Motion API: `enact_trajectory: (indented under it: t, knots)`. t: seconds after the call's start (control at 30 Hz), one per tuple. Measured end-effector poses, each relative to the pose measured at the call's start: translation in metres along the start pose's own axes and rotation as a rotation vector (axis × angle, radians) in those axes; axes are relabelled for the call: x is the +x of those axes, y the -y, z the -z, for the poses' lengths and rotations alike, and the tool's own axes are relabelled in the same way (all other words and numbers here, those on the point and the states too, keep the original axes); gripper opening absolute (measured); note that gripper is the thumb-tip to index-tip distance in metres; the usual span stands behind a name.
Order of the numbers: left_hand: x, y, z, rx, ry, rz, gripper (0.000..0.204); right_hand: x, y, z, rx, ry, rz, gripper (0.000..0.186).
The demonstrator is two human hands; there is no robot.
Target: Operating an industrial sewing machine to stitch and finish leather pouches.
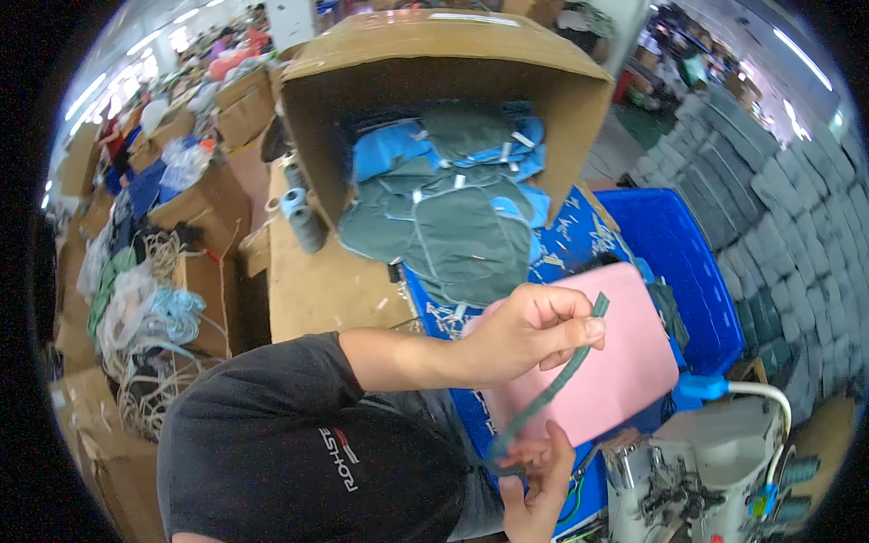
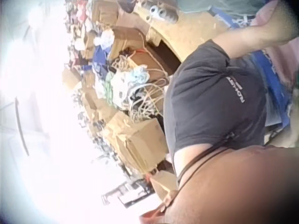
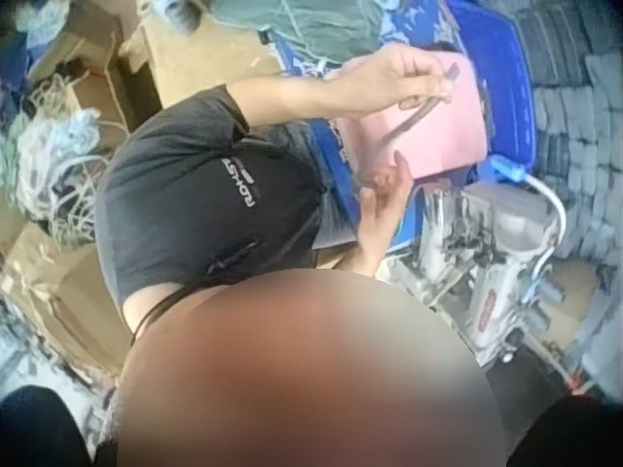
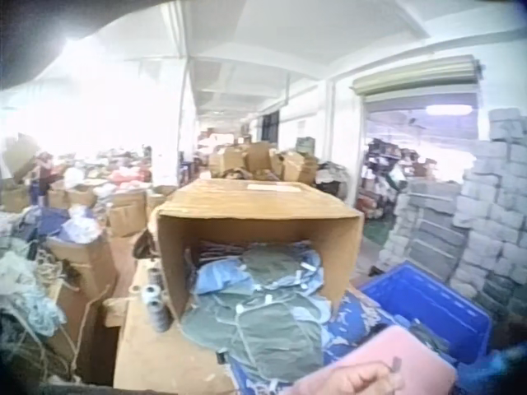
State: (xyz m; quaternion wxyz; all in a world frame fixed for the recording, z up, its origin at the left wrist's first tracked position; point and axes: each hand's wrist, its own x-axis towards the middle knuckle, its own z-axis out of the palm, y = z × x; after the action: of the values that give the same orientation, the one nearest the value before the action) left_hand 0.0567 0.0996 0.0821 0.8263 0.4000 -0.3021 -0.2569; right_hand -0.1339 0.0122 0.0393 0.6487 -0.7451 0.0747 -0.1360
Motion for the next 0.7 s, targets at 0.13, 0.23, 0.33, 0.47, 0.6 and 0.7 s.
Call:
enact_trajectory:
  t: [0.13,0.23,0.33,0.47,0.6,0.7]
  knots:
    - [-0.015,0.013,-0.001,0.265,0.016,-0.316,0.009,0.028,0.013,-0.022,0.333,0.115,-0.049,0.064]
    - [-0.032,0.015,0.007,0.276,-0.005,-0.283,0.009,0.037,0.027,-0.032,0.333,-0.094,-0.148,0.035]
    - [-0.077,0.044,0.021,0.405,0.119,-0.323,0.031,0.039,0.044,-0.051,0.15,-0.157,0.097,0.037]
    - [-0.141,0.04,0.076,0.532,0.858,0.357,0.025,0.03,0.055,-0.023,0.262,-0.203,0.221,0.031]
    - [-0.219,-0.054,0.233,1.0,0.062,0.193,0.018,0.024,0.081,0.005,0.64,-0.102,0.296,0.04]
    - [-0.3,-0.147,0.301,1.587,-0.534,0.557,0.024,0.023,0.077,0.034,0.95,0.01,0.309,0.036]
